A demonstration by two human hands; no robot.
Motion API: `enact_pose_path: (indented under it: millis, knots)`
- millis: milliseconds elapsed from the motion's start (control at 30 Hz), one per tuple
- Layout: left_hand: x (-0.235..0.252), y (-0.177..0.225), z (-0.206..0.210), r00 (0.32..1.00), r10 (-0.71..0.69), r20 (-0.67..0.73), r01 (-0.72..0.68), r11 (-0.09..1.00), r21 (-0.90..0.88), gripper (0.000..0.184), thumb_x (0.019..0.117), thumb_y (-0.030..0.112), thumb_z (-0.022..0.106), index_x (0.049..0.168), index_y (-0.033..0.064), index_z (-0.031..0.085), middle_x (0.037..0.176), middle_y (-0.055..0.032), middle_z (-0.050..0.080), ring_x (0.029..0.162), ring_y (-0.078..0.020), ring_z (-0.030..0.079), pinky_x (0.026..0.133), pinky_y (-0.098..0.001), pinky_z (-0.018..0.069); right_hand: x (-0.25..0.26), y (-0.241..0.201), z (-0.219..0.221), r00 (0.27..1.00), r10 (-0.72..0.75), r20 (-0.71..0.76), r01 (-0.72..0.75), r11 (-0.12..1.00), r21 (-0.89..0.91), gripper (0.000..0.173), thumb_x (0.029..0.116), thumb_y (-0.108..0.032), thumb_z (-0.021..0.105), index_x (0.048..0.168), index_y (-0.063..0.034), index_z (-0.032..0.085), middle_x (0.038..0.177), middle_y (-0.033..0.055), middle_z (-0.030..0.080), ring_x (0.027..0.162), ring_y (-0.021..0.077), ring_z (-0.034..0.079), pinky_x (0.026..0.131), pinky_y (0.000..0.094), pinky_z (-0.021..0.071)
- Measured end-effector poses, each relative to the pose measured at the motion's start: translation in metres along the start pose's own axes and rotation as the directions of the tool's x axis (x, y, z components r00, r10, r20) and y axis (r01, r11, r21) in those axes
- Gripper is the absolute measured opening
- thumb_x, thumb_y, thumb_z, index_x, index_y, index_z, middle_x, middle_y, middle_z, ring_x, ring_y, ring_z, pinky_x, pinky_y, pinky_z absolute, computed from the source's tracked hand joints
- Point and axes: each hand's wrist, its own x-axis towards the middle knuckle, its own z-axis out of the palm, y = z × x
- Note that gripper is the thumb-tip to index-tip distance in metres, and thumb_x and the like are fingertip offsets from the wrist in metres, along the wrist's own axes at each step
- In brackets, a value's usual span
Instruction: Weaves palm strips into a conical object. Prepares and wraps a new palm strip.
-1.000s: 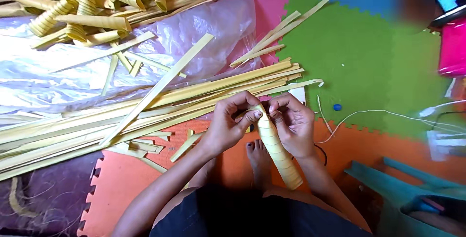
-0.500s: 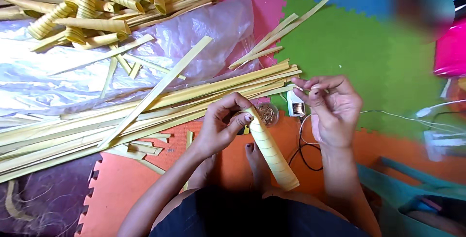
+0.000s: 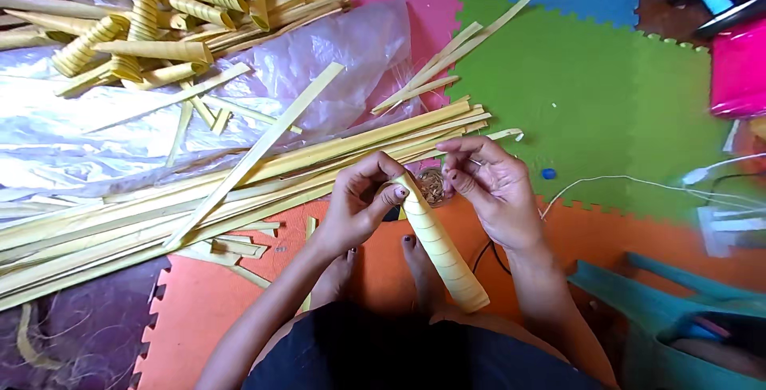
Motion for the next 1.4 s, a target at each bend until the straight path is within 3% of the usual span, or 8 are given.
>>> enact_pose_path:
  millis: [133, 233, 467, 633, 833, 933, 1067, 1400]
  knots:
    - [0.001, 0.0, 0.002, 1.0, 0.007, 0.002, -0.007, 1.0, 0.0, 0.003, 0.1011, 0.015, 0.063, 0.102, 0.0122, 0.061, 0.095, 0.0039, 0.07, 0.083, -0.0011, 0.067, 0.073, -0.0159, 0.0563, -0.004, -0.005, 0.007, 0.991, -0.121, -0.057, 0.085, 0.9, -0.428, 0.008, 0.0983, -0.003, 0.06, 0.101, -0.0007, 0.068, 0.093, 0.002, 0.065, 0.08, 0.0013, 0.062, 0.069, 0.0142, 0.0533]
    - [0.001, 0.0, 0.002, 1.0, 0.01, 0.004, -0.01, 1.0, -0.003, 0.003, 0.1012, 0.014, 0.062, 0.102, 0.0121, 0.062, 0.096, 0.0036, 0.07, 0.084, -0.0013, 0.068, 0.073, -0.016, 0.0564, -0.006, -0.009, 0.012, 0.976, -0.216, -0.014, 0.173, 0.819, -0.547, 0.01, 0.1, -0.006, 0.061, 0.096, 0.0008, 0.066, 0.092, 0.0048, 0.061, 0.081, 0.001, 0.06, 0.07, 0.0122, 0.0509]
    - [0.0, 0.002, 0.002, 1.0, 0.018, 0.008, -0.018, 1.0, 0.001, 0.003, 0.1003, 0.012, 0.062, 0.103, 0.0123, 0.062, 0.096, 0.005, 0.069, 0.084, 0.0004, 0.066, 0.072, -0.0153, 0.0562, -0.005, -0.012, 0.015, 0.938, -0.341, 0.055, 0.316, 0.783, -0.535, 0.015, 0.0952, 0.003, 0.062, 0.102, 0.0011, 0.075, 0.099, 0.0074, 0.063, 0.088, 0.003, 0.062, 0.076, 0.0135, 0.0542]
    - [0.0, 0.002, 0.001, 0.999, 0.029, 0.026, -0.029, 1.0, -0.008, 0.003, 0.1005, 0.011, 0.062, 0.103, 0.0126, 0.061, 0.097, 0.0048, 0.069, 0.086, -0.0002, 0.067, 0.074, -0.0162, 0.0567, -0.003, -0.007, 0.016, 0.938, -0.343, -0.05, 0.313, 0.901, -0.301, 0.013, 0.0885, 0.001, 0.074, 0.101, 0.0008, 0.075, 0.097, 0.002, 0.072, 0.086, 0.0045, 0.068, 0.077, 0.0197, 0.0603]
    - [0.001, 0.004, 0.0, 0.996, 0.046, 0.073, -0.046, 0.999, -0.012, 0.003, 0.1028, 0.014, 0.06, 0.105, 0.012, 0.058, 0.096, 0.0041, 0.068, 0.087, -0.0006, 0.066, 0.075, -0.0165, 0.0562, -0.001, -0.006, 0.02, 0.956, -0.293, 0.004, 0.284, 0.921, -0.265, 0.003, 0.097, 0.0, 0.062, 0.097, -0.0029, 0.061, 0.106, 0.006, 0.062, 0.106, 0.0129, 0.068, 0.089, 0.0292, 0.0621]
    - [0.001, 0.006, -0.001, 0.996, 0.048, 0.079, -0.049, 0.999, 0.009, 0.004, 0.1014, 0.009, 0.059, 0.105, 0.0098, 0.058, 0.091, 0.0039, 0.065, 0.081, 0.0012, 0.063, 0.072, -0.0147, 0.0548, -0.002, -0.004, 0.024, 0.961, -0.277, 0.024, 0.271, 0.917, -0.294, 0.004, 0.0992, -0.002, 0.057, 0.096, -0.0036, 0.058, 0.103, 0.0043, 0.058, 0.095, 0.0057, 0.063, 0.078, 0.0193, 0.0575]
    - [0.001, 0.006, -0.001, 0.995, 0.05, 0.083, -0.052, 0.998, 0.018, 0.004, 0.1011, 0.008, 0.059, 0.105, 0.0082, 0.059, 0.091, 0.0025, 0.066, 0.079, 0.0012, 0.063, 0.07, -0.0139, 0.0539, -0.002, -0.002, 0.025, 0.966, -0.254, 0.046, 0.256, 0.919, -0.301, 0.007, 0.0995, 0.0, 0.054, 0.095, -0.0044, 0.057, 0.1, 0.0036, 0.056, 0.088, 0.0039, 0.06, 0.071, 0.0158, 0.0546]
    - [0.005, 0.01, 0.001, 0.997, 0.058, 0.059, -0.06, 0.997, 0.039, 0.003, 0.0989, 0.005, 0.06, 0.1, 0.0072, 0.059, 0.086, 0.0026, 0.065, 0.074, 0.0022, 0.06, 0.066, -0.0129, 0.0516, -0.002, -0.003, 0.032, 0.951, -0.309, 0.019, 0.296, 0.891, -0.343, 0.003, 0.0982, -0.002, 0.06, 0.095, -0.0029, 0.059, 0.101, 0.0039, 0.059, 0.091, 0.0034, 0.062, 0.075, 0.0162, 0.0565]
